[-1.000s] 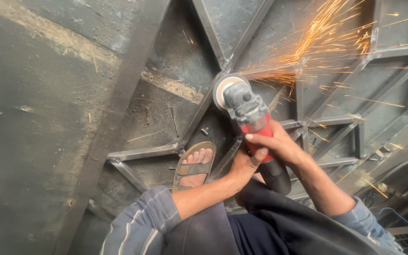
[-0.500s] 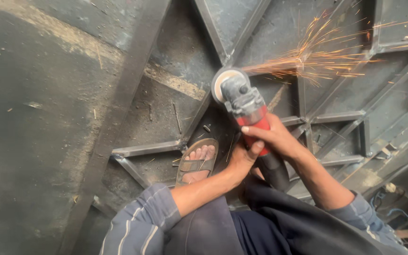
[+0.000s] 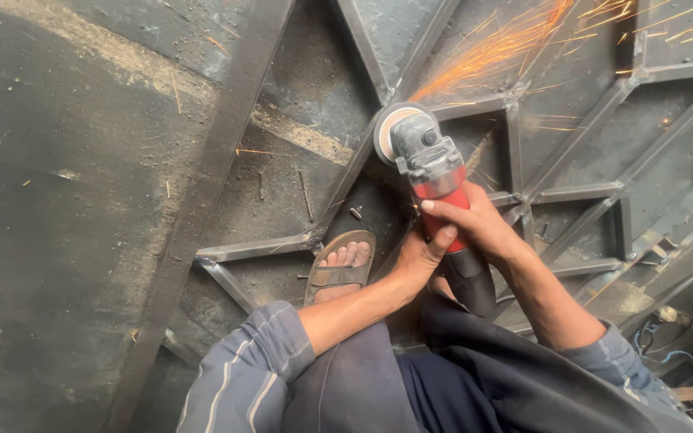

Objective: The person sits on the floor holding an angle grinder with both hands and grinds the welded joints of a metal lattice panel, producing sparks as they smooth the seams, repositioning along the frame to grind different joints.

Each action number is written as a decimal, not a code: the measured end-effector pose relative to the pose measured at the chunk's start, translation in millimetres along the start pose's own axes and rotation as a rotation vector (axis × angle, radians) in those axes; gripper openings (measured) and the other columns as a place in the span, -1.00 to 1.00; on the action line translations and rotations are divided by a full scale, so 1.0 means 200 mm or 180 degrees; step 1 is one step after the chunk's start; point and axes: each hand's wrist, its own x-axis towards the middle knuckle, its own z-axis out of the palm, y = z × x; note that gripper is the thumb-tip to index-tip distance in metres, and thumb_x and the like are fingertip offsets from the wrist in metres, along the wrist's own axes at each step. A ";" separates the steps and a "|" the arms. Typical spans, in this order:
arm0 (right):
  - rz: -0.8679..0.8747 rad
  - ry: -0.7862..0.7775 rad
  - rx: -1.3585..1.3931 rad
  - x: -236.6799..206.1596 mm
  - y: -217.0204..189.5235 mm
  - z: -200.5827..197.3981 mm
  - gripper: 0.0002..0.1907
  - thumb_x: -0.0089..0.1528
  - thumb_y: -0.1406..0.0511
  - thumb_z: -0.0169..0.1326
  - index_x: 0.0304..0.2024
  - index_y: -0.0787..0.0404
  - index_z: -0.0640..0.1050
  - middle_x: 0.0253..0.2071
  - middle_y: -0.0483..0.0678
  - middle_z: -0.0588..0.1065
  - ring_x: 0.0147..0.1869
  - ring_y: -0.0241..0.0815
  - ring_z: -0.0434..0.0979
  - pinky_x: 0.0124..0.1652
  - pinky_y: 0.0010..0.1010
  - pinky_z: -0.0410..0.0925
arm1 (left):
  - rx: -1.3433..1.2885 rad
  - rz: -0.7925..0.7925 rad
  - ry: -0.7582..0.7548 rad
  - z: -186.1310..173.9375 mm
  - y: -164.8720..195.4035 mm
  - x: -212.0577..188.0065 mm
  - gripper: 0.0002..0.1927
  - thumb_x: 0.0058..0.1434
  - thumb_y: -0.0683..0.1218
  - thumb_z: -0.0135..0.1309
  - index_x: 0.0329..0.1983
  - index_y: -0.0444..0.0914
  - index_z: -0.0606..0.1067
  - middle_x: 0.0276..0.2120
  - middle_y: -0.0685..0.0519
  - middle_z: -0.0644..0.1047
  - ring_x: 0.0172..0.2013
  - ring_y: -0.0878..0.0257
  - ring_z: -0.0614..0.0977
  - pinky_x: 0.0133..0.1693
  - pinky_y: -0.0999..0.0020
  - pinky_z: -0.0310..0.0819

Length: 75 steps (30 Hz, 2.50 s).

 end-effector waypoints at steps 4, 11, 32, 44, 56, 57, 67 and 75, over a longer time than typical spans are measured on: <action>0.0018 0.0110 -0.0275 -0.04 0.00 0.02 -0.47 0.14 0.17 0.24 0.09 0.30 0.50 -0.05 -0.08 0.54 0.01 -0.31 0.49 0.02 -0.43 0.37 | -0.0053 -0.0138 -0.0171 0.01 -0.01 -0.03 0.13 0.06 0.59 0.06 0.40 -0.34 0.26 0.20 -0.07 0.44 0.23 0.10 0.46 0.21 0.21 0.33; 0.0103 0.0431 -0.0542 -0.11 0.02 0.06 -0.50 0.14 0.17 0.24 0.05 0.31 0.53 -0.10 -0.06 0.56 -0.04 -0.29 0.53 -0.02 -0.41 0.40 | -0.0280 0.0025 -0.0401 0.02 -0.04 -0.07 0.13 0.08 0.60 0.06 0.40 -0.34 0.25 0.21 -0.10 0.43 0.25 0.09 0.43 0.24 0.21 0.32; 0.0139 0.0482 -0.0125 -0.09 -0.11 0.10 -0.54 0.23 0.18 0.14 0.09 0.33 0.50 -0.09 -0.02 0.54 -0.06 -0.25 0.54 -0.08 -0.38 0.41 | -0.0291 0.0169 -0.0233 0.03 0.02 0.02 0.07 0.11 0.56 0.06 0.38 -0.34 0.31 0.17 -0.13 0.48 0.20 0.11 0.49 0.19 0.23 0.37; 0.0093 0.0608 -0.0172 -0.15 -0.06 0.07 -0.56 0.22 0.18 0.15 0.06 0.32 0.52 -0.13 -0.04 0.55 -0.11 -0.26 0.54 -0.12 -0.39 0.42 | -0.0207 -0.0166 -0.0532 0.05 0.00 -0.02 0.05 0.09 0.55 0.02 0.34 -0.35 0.34 0.13 -0.10 0.50 0.16 0.12 0.51 0.11 0.22 0.41; -0.0481 0.1966 0.0363 -0.66 0.10 -0.10 -0.55 0.21 0.28 0.23 0.11 0.34 0.53 -0.12 -0.04 0.56 -0.13 -0.21 0.60 -0.12 -0.38 0.48 | -0.0058 -0.0177 -0.1768 0.35 -0.21 -0.36 0.05 0.18 0.36 0.25 0.49 -0.37 0.18 0.28 -0.14 0.40 0.31 0.06 0.41 0.30 0.16 0.29; -0.0487 0.2085 0.0521 -0.74 0.11 -0.12 -0.56 0.21 0.27 0.22 0.10 0.32 0.52 -0.16 -0.03 0.56 -0.19 -0.18 0.61 -0.17 -0.35 0.49 | 0.0042 -0.0217 -0.2060 0.36 -0.22 -0.40 0.05 0.19 0.32 0.30 0.50 -0.37 0.17 0.29 -0.14 0.39 0.33 0.07 0.40 0.32 0.16 0.27; -0.0109 0.2594 0.0538 -0.92 0.56 -0.13 -0.57 0.20 0.30 0.27 0.09 0.34 0.54 -0.11 -0.04 0.57 -0.13 -0.24 0.59 -0.13 -0.41 0.48 | 0.0146 -0.1128 -0.2656 0.41 -0.50 -0.58 -0.06 0.19 0.24 0.22 0.43 -0.42 0.22 0.18 -0.20 0.43 0.18 0.03 0.47 0.14 0.11 0.41; -0.0114 0.2436 0.1084 -0.65 0.78 -0.10 -0.57 0.19 0.27 0.26 0.06 0.31 0.52 -0.19 -0.06 0.55 -0.21 -0.26 0.57 -0.21 -0.41 0.46 | 0.0831 -0.1201 -0.1526 0.22 -0.75 -0.43 -0.09 0.31 0.47 -0.04 0.44 -0.29 0.27 0.20 -0.06 0.47 0.21 0.19 0.47 0.20 0.30 0.29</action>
